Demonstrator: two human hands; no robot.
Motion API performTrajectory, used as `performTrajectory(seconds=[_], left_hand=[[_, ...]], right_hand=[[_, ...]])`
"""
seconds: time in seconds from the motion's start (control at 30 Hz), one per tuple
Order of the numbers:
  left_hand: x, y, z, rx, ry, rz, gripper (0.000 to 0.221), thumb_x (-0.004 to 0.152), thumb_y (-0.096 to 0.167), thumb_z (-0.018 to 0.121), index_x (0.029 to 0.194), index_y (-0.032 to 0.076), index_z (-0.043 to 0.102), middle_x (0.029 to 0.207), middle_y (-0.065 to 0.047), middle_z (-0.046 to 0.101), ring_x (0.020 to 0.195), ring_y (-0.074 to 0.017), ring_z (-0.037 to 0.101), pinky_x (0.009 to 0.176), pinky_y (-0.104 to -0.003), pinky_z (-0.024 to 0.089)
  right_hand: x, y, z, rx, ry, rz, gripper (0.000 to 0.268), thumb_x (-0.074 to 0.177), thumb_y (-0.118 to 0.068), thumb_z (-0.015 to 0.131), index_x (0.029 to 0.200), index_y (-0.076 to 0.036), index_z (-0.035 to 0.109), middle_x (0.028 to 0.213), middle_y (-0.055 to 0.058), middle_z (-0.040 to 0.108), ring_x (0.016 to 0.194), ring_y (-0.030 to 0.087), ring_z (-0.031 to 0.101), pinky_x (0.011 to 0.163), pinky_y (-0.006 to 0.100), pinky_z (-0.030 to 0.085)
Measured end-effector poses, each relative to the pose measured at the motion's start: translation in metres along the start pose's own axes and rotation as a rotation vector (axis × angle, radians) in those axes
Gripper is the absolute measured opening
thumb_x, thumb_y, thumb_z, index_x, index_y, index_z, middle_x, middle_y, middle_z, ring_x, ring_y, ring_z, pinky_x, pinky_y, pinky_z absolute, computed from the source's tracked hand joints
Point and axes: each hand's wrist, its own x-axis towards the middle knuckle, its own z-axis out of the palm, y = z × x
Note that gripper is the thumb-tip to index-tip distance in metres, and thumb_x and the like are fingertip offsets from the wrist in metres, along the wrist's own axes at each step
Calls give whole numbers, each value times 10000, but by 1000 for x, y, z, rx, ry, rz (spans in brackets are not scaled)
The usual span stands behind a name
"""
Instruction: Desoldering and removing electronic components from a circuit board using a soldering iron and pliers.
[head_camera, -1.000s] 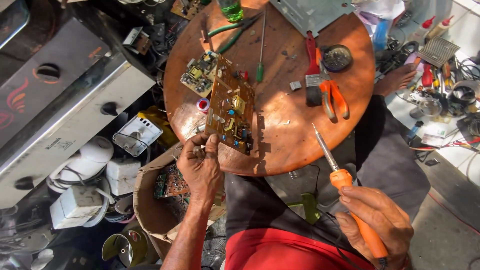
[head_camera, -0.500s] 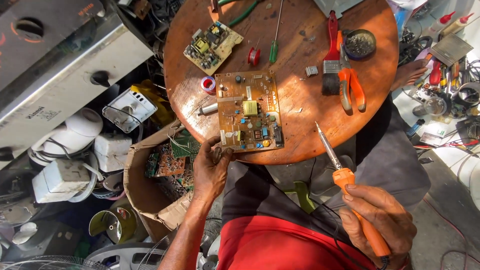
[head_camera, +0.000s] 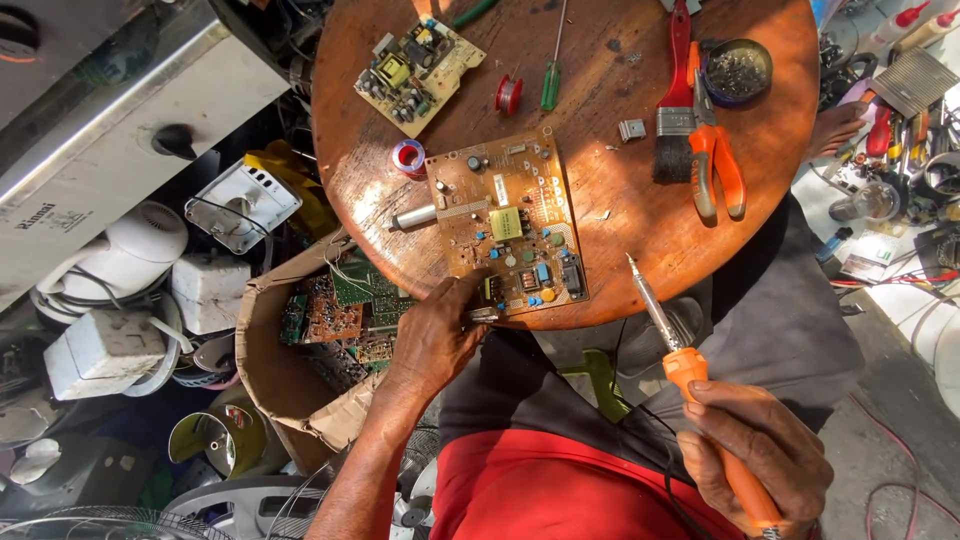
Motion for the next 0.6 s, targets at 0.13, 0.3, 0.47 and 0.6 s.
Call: performTrajectory(seconds=[0.13,0.3,0.47,0.6], left_hand=[[1,1,1,-99,23,33,511,1021,468,516,1421,151,544,1248,-148,719,1081,-351,725,769,-475,605],[1,1,2,-82,57,69,596,1022,580,370,1390,160,577,1152,-138,736,974,-309,766,725,-459,643],[-2,1,7,-122,88,123,415,1091,355,417,1408,118,541,1051,-82,699,956,-271,725,712,-408,586],[-2,0,14,-76,175,140,348,1033,92,522,1380,103,549,1171,-136,720,1033,-335,729,727,-445,588]], right_hand=[[-8,1,2,31,-27,55,197,930,-162,666,1030,5,698,1081,192,716,947,264,776,850,339,689],[-1,1,4,33,-43,40,192,939,-165,648,1022,1,696,1065,192,717,918,262,778,816,321,680],[0,2,7,29,-17,29,185,933,-155,653,1003,11,696,1035,206,723,899,257,772,800,329,674],[-1,5,8,13,-29,-2,181,946,-146,649,1031,8,692,1052,201,723,909,250,775,776,320,672]])
